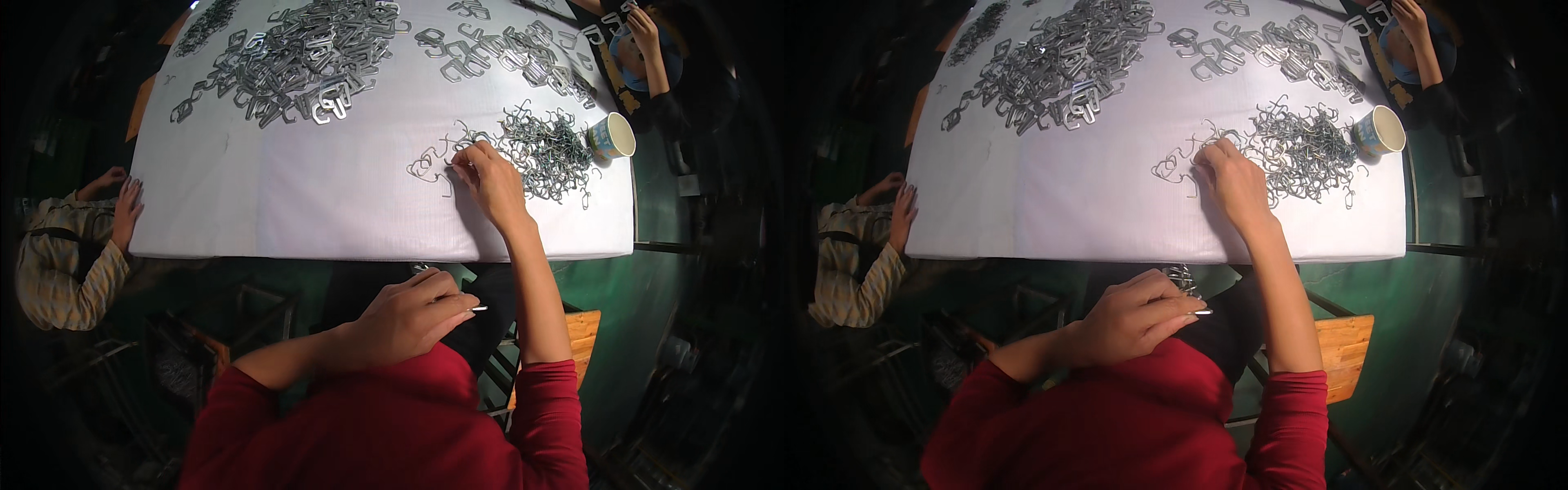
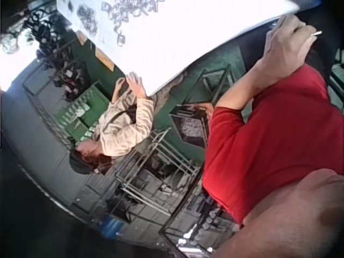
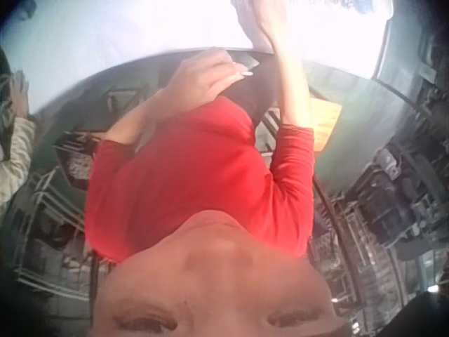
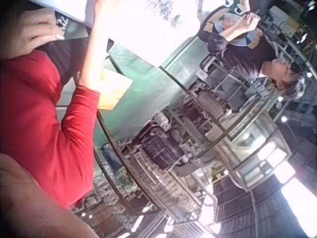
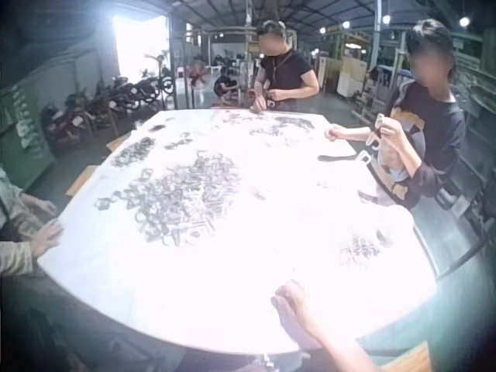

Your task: The person takes metal hooks from a table and hangs them onto a rack.

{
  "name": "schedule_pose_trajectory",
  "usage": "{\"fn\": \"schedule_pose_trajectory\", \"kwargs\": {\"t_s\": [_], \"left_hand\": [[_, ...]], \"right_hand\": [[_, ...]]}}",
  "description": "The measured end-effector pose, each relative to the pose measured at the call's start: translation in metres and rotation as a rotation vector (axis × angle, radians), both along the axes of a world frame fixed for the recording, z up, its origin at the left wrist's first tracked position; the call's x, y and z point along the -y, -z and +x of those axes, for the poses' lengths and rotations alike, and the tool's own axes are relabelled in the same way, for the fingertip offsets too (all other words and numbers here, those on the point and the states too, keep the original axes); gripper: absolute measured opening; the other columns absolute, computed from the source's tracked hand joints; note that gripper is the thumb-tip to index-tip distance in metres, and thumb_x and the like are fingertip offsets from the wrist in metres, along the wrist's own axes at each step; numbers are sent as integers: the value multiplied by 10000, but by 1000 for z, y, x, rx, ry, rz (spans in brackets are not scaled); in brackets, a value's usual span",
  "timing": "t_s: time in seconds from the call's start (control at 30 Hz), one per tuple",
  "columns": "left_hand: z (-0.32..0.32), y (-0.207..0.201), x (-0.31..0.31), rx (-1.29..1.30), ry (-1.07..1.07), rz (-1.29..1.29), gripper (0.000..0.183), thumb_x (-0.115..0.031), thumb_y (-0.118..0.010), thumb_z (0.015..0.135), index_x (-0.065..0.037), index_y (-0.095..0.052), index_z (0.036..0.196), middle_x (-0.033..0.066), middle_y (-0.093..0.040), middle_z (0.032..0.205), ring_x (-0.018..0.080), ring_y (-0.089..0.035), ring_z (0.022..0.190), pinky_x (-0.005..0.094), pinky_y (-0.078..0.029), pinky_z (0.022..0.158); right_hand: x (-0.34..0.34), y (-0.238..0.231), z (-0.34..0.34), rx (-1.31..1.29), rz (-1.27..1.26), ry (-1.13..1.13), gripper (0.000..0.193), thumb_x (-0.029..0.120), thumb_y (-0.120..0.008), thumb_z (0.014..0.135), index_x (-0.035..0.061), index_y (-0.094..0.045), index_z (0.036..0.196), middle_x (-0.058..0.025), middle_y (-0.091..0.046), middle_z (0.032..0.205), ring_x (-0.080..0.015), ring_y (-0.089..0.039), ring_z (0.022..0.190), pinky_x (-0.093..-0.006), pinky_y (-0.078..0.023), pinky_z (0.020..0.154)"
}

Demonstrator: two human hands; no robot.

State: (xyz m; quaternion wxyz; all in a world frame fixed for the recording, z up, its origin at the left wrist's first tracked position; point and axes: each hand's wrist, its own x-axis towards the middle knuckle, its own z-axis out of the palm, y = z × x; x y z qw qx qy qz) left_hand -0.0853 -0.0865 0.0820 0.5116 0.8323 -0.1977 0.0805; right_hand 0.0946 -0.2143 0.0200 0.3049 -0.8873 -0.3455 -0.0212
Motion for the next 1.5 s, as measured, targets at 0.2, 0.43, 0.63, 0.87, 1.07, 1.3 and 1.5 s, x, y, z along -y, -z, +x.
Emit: {"fn": "schedule_pose_trajectory", "kwargs": {"t_s": [0.2, 0.43, 0.63, 0.87, 1.07, 1.3, 1.5], "left_hand": [[2, 10, -4, 23, -31, -19, 207, -53, -679, 764, -30, -660, 969, 63, -543, 786, 183, -559, 683, 290, -494, 585], [5, 13, -1, 48, 1, -41, 218, -46, -687, 756, -27, -653, 970, 65, -531, 773, 187, -552, 672, 292, -481, 570], [3, 17, 2, 54, -26, -40, 210, -52, -696, 747, -22, -653, 951, 60, -541, 778, 185, -561, 686, 287, -488, 580], [3, 22, 5, 85, 7, 3, 206, -57, -699, 743, -21, -655, 941, 62, -551, 784, 182, -568, 693, 286, -497, 593], [2, 17, 5, 36, -17, -31, 213, -53, -695, 744, -42, -660, 954, 60, -553, 789, 185, -572, 690, 289, -498, 590], [0, 9, 6, -21, -12, -27, 190, -48, -685, 765, -37, -664, 954, 68, -563, 770, 184, -569, 645, 295, -491, 558], [0, 10, 8, -29, -11, -26, 196, -28, -657, 791, -42, -665, 987, 58, -581, 760, 132, -618, 637, 231, -516, 558]], "right_hand": [[-13, 3, 27, 23, -114, 131, 57, 132, -620, 807, 78, -636, 817, -87, -581, 822, -309, -604, 714, -396, -477, 609], [-44, 15, 47, 7, -273, -146, 77, 142, -607, 816, 88, -608, 871, -76, -573, 842, -288, -602, 756, -396, -469, 631], [-21, 4, 33, -56, -106, 49, 89, 149, -600, 835, 76, -611, 884, -96, -563, 849, -314, -597, 756, -416, -471, 637], [25, 0, 30, -59, -267, 238, 88, 148, -597, 834, 91, -661, 857, -95, -574, 842, -312, -601, 765, -417, -463, 650], [-6, -1, 60, -54, -228, 128, 68, 142, -654, 789, 92, -669, 832, -98, -589, 856, -300, -601, 780, -404, -462, 674], [-27, 20, 66, 75, -373, -68, 159, 156, -624, 801, 12, -587, 855, -148, -555, 908, -321, -565, 890, -413, -486, 727], [-7, -1, 44, -495, 292, 86, 108, 93, -532, 887, -14, -525, 883, -115, -614, 739, -195, -588, 663, -316, -469, 632]]}}
